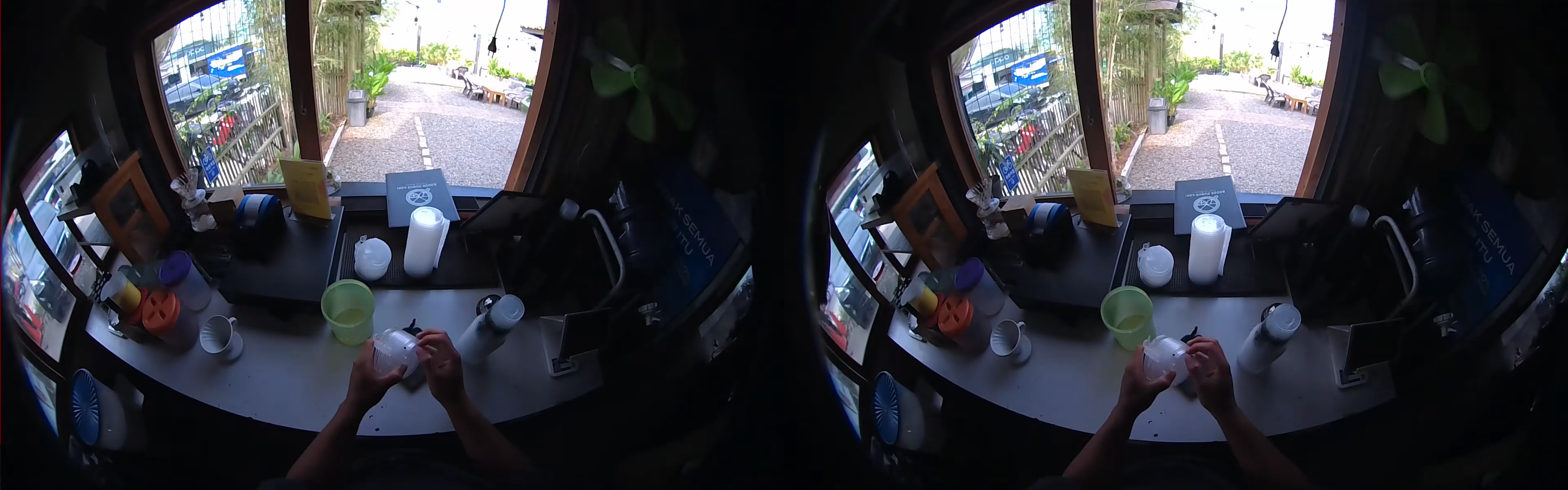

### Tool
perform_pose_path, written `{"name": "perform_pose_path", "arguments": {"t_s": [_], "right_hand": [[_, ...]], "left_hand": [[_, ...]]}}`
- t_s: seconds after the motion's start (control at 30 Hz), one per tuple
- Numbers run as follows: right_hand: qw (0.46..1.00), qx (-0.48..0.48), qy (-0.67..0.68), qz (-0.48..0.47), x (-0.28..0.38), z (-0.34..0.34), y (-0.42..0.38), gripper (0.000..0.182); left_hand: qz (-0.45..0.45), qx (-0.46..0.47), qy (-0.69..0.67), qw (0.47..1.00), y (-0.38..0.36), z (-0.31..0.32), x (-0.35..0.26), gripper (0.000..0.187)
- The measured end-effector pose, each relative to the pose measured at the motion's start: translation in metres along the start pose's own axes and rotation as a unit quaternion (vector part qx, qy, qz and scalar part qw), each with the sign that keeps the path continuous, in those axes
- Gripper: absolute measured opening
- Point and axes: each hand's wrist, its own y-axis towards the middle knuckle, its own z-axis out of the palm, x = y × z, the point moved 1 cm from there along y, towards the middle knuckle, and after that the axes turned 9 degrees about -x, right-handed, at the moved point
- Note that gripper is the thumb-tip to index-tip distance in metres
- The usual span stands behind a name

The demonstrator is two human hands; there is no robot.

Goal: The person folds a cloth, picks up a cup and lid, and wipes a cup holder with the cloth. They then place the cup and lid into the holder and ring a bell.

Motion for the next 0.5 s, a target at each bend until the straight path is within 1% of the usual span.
{"name": "perform_pose_path", "arguments": {"t_s": [0.03,0.07,0.17,0.2,0.3,0.4,0.43,0.47,0.5], "right_hand": [[0.998,0.044,-0.005,-0.035,-0.003,-0.005,-0.002,0.021],[0.998,0.059,-0.004,-0.012,0.000,-0.008,-0.001,0.015],[0.967,0.228,-0.098,-0.050,0.008,-0.014,0.004,0.011],[0.963,0.258,-0.079,-0.004,0.008,-0.010,0.003,0.009],[0.923,0.379,-0.074,-0.001,-0.008,0.006,-0.003,0.009],[0.876,0.478,-0.055,0.048,-0.018,0.031,-0.013,0.039],[0.858,0.507,-0.050,0.067,-0.018,0.042,-0.016,0.049],[0.832,0.538,-0.066,0.117,-0.018,0.052,-0.020,0.071],[0.822,0.550,-0.043,0.144,-0.023,0.060,-0.026,0.071]], "left_hand": [[-0.036,0.032,-0.014,0.999,-0.003,-0.004,0.003,0.062],[-0.045,0.052,-0.041,0.997,-0.004,-0.007,0.018,0.064],[-0.102,0.137,-0.129,0.977,-0.014,-0.029,0.045,0.067],[-0.109,0.170,-0.107,0.974,-0.018,-0.039,0.050,0.068],[-0.178,0.201,-0.095,0.959,-0.038,-0.059,0.058,0.069],[-0.188,0.192,-0.119,0.956,-0.066,-0.073,0.077,0.072],[-0.226,0.179,-0.152,0.945,-0.077,-0.080,0.088,0.073],[-0.263,0.166,-0.186,0.932,-0.090,-0.086,0.103,0.075],[-0.297,0.153,-0.221,0.916,-0.105,-0.092,0.111,0.077]]}}
